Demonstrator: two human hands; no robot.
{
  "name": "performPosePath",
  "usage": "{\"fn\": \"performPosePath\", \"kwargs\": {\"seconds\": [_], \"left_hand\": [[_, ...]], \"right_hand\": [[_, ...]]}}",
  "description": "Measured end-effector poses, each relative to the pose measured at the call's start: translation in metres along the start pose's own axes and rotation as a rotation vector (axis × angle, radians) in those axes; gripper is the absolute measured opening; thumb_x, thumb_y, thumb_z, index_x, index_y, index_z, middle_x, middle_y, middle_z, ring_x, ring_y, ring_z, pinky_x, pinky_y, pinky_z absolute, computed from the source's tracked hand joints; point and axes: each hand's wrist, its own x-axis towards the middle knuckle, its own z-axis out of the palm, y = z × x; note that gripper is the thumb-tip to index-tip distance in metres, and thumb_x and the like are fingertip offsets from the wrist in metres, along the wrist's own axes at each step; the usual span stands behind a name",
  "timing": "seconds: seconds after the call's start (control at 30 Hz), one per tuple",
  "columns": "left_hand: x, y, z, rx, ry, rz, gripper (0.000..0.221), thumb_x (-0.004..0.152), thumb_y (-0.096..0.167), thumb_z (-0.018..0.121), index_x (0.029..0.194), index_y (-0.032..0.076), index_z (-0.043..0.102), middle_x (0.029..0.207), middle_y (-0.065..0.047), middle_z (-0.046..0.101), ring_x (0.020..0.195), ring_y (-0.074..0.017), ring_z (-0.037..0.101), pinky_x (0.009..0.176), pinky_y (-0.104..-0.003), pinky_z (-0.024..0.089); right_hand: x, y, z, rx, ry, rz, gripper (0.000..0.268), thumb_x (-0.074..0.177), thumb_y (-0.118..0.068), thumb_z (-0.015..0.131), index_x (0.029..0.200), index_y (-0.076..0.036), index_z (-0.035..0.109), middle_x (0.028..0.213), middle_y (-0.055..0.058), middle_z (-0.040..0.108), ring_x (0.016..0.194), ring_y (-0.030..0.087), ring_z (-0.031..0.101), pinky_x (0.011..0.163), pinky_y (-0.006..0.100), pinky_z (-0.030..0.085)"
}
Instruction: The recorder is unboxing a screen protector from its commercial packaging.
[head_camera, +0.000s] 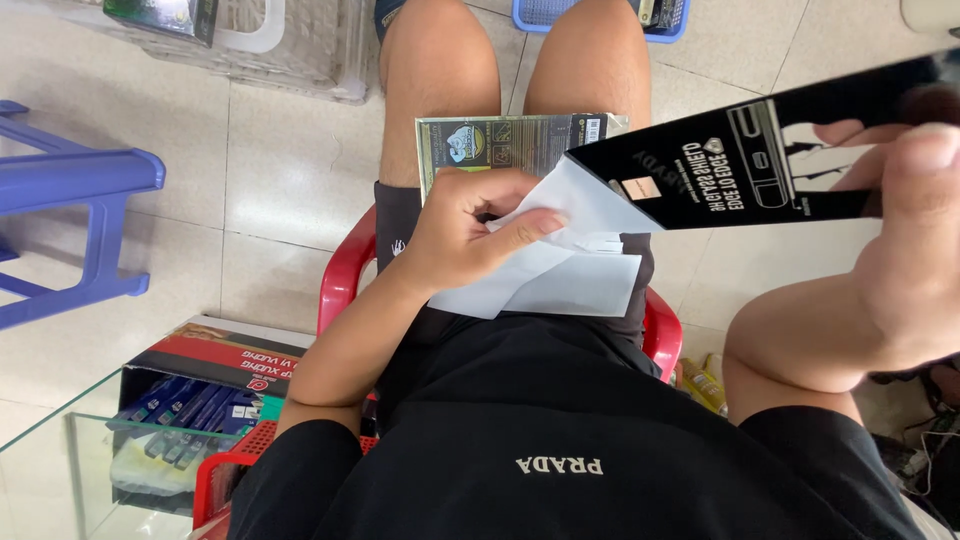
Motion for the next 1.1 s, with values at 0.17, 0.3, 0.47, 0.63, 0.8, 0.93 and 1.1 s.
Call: {"fn": "performPosePath", "kwargs": {"seconds": [0.17,0.3,0.47,0.63,0.8,0.93,1.1], "left_hand": [[0.000,0.004,0.000,0.016,-0.022,-0.015,0.021,0.101,0.015,0.075,0.111,-0.003,0.073,0.085,-0.006,0.076,0.076,-0.0045,0.068,0.067,-0.020,0.051],[-0.001,0.008,-0.003,0.006,0.022,0.014,0.021,0.103,0.017,0.075,0.110,-0.003,0.074,0.090,-0.007,0.075,0.083,-0.0064,0.068,0.074,-0.022,0.053],[-0.002,0.011,-0.004,0.048,0.082,0.068,0.021,0.103,0.018,0.074,0.103,-0.003,0.074,0.088,-0.006,0.073,0.081,-0.0072,0.065,0.074,-0.024,0.052],[-0.007,0.004,-0.004,0.112,0.128,0.064,0.025,0.105,0.020,0.071,0.096,-0.003,0.071,0.073,-0.003,0.063,0.068,-0.0057,0.054,0.064,-0.023,0.043],[-0.014,-0.003,-0.002,0.059,0.281,0.166,0.031,0.109,0.026,0.065,0.108,-0.005,0.069,0.075,0.001,0.058,0.064,-0.0023,0.048,0.060,-0.021,0.037],[-0.021,-0.003,-0.006,-0.066,0.356,0.147,0.033,0.110,0.027,0.064,0.111,-0.005,0.070,0.077,0.003,0.059,0.067,-0.0015,0.047,0.062,-0.019,0.036],[-0.003,0.022,-0.011,-0.077,0.407,0.220,0.026,0.105,0.018,0.071,0.114,-0.006,0.065,0.096,0.000,0.066,0.086,-0.0046,0.057,0.078,-0.020,0.047]], "right_hand": [[0.018,-0.026,0.006,0.110,-0.086,0.043,0.040,0.122,-0.032,0.050,0.109,0.005,0.062,0.112,0.015,0.070,0.092,0.018,0.065,0.084,0.024,0.052],[0.033,-0.044,0.015,0.227,-0.177,0.088,0.036,0.119,-0.027,0.053,0.104,0.005,0.058,0.112,0.016,0.070,0.099,0.018,0.065,0.091,0.025,0.051],[0.058,-0.085,0.027,0.273,-0.260,0.048,0.031,0.118,-0.025,0.058,0.112,0.005,0.056,0.111,0.015,0.069,0.099,0.017,0.065,0.089,0.023,0.052],[0.061,-0.085,0.036,0.123,-0.287,0.048,0.016,0.122,-0.008,0.066,0.122,0.007,0.061,0.113,0.020,0.068,0.103,0.021,0.074,0.096,0.026,0.060],[0.072,-0.139,0.069,0.063,-0.264,-0.302,0.043,0.108,-0.001,0.084,0.135,0.000,0.050,0.118,0.015,0.067,0.100,0.018,0.069,0.084,0.023,0.054],[0.096,-0.168,0.077,-0.137,-0.343,-0.510,0.043,0.105,-0.005,0.086,0.131,0.001,0.053,0.111,0.011,0.071,0.095,0.015,0.073,0.077,0.022,0.053],[0.097,-0.167,0.083,-0.152,-0.367,-0.497,0.039,0.107,-0.005,0.083,0.134,0.000,0.055,0.108,0.004,0.075,0.094,0.011,0.076,0.073,0.017,0.052]]}}
